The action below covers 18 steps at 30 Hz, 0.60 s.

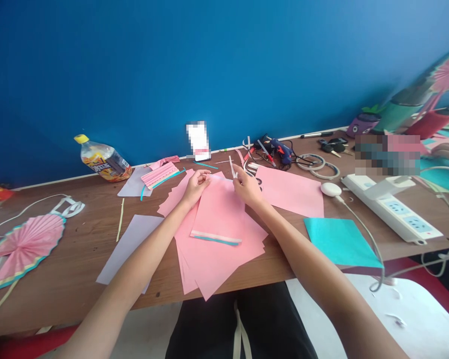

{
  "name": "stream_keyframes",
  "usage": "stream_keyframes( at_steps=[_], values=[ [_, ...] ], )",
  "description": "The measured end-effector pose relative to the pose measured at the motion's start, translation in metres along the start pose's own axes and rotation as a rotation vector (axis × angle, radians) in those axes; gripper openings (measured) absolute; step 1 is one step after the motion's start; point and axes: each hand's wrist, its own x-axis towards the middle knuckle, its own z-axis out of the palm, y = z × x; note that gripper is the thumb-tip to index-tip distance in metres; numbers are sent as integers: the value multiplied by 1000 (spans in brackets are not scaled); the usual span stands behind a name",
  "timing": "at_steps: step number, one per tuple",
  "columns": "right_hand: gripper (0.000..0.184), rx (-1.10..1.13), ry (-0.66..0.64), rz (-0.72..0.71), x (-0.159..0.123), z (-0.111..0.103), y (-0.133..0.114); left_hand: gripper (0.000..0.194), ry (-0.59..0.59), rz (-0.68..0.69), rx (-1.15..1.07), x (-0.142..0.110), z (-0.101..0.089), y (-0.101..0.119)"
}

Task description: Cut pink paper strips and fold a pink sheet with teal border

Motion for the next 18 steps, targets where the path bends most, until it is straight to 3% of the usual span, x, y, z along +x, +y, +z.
stream_keyframes(
  at_steps=[6,18],
  values=[
    [60,122,43,-8,-1,-4,-2,34,-24,-9,-53,-3,1,4],
    [61,367,-151,-140,-7,-5,-14,32,-20,-21,-47,-2,2,4]
  ],
)
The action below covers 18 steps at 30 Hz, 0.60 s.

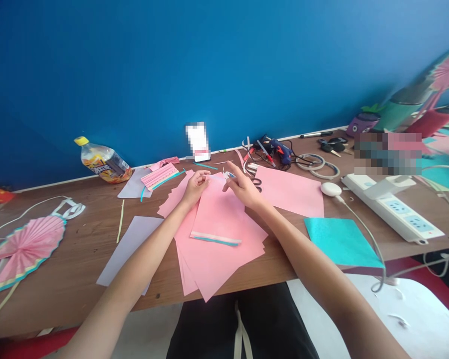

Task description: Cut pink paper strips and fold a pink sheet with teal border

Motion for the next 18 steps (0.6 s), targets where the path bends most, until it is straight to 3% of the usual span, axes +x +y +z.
stream_keyframes(
  at_steps=[8,18],
  values=[
    [28,318,-10,97,-4,-2,-23,36,14,43,5,0,1,0],
    [22,496,19,249,-2,2,-24,36,14,9,-43,-5,2,7]
  ],
)
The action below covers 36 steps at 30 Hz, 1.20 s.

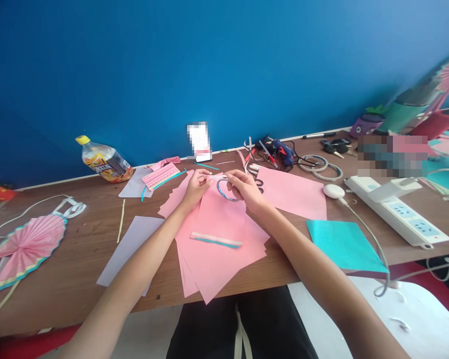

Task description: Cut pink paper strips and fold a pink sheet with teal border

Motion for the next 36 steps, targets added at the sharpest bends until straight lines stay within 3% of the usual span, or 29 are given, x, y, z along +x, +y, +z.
stream_keyframes(
  at_steps=[6,16,20,23,26,30,32,36],
  values=[
    [23,100,23,-53,3,-11,0,22,-17,54,77,4,-1,-5],
    [24,-5,5,55,9,-4,8,29,-88,47,32,6,-4,-8],
    [25,41,-93,104,12,-4,6,33,-117,43,-31,5,-3,-6],
    [23,-65,-151,109,14,-10,-3,36,-115,24,-32,5,-3,-6],
    [16,-407,-85,112,20,-20,-18,35,-37,21,21,6,-4,-7],
    [7,-877,35,26,43,-25,-42,30,224,51,61,10,-5,-13],
    [4,-959,-10,32,56,-19,-52,33,312,41,50,11,-6,-16],
    [4,-895,-98,83,78,3,-60,45,317,36,24,12,-8,-19]
  ],
)
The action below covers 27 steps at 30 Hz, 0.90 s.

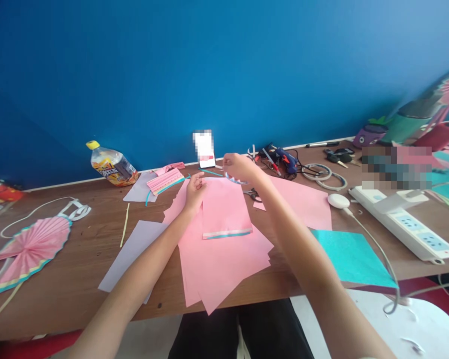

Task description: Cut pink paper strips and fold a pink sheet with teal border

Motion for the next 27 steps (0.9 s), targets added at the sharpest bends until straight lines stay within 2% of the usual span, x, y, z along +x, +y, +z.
stream_keyframes(
  at_steps=[3,7,11,14,22,27],
  values=[
    [6,147,-82,-79,9,13,-5,50,6,-20,-18,1,-2,0],
    [7,223,-187,-131,11,27,1,40,1,-54,-50,2,-4,-1],
    [8,187,-186,-114,12,36,7,34,-35,-74,-100,3,-4,-1],
    [8,246,-184,-131,14,41,10,31,-50,-69,-113,5,-4,-1],
    [11,276,-170,-23,21,46,15,25,-42,3,-85,7,-5,-3],
    [10,253,-148,-13,23,50,16,27,-28,-16,-50,6,-6,-4]
  ],
)
